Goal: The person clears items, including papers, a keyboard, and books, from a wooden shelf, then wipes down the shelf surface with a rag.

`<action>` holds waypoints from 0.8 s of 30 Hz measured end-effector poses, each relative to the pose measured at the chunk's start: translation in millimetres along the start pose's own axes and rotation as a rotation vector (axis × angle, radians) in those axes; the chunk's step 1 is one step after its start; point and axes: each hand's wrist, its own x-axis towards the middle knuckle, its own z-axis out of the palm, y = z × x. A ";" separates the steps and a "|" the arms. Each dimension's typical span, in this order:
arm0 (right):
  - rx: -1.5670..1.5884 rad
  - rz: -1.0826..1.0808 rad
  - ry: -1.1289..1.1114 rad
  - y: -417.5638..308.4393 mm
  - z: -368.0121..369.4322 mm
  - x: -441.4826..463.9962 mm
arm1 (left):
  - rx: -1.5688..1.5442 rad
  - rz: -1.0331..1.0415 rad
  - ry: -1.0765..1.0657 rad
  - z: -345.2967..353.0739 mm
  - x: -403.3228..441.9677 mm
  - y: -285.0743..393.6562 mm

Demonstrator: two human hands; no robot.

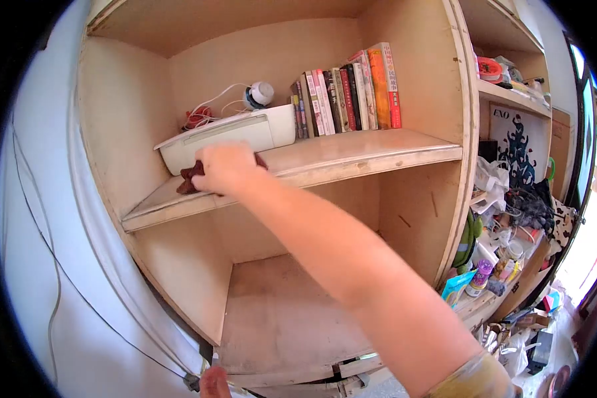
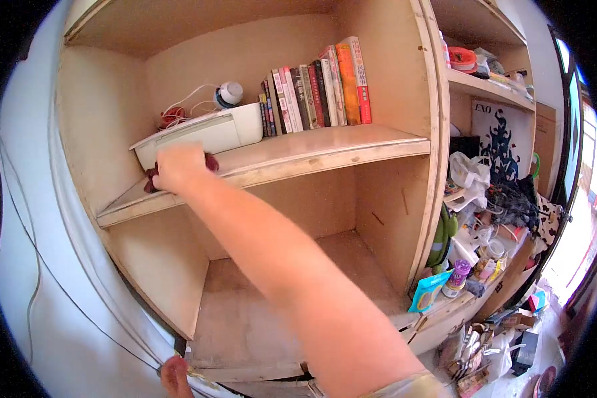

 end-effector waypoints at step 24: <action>-0.421 0.471 -0.676 348.4 -129.3 -76.7 | 0.603 0.934 0.360 162.1 226.7 148.5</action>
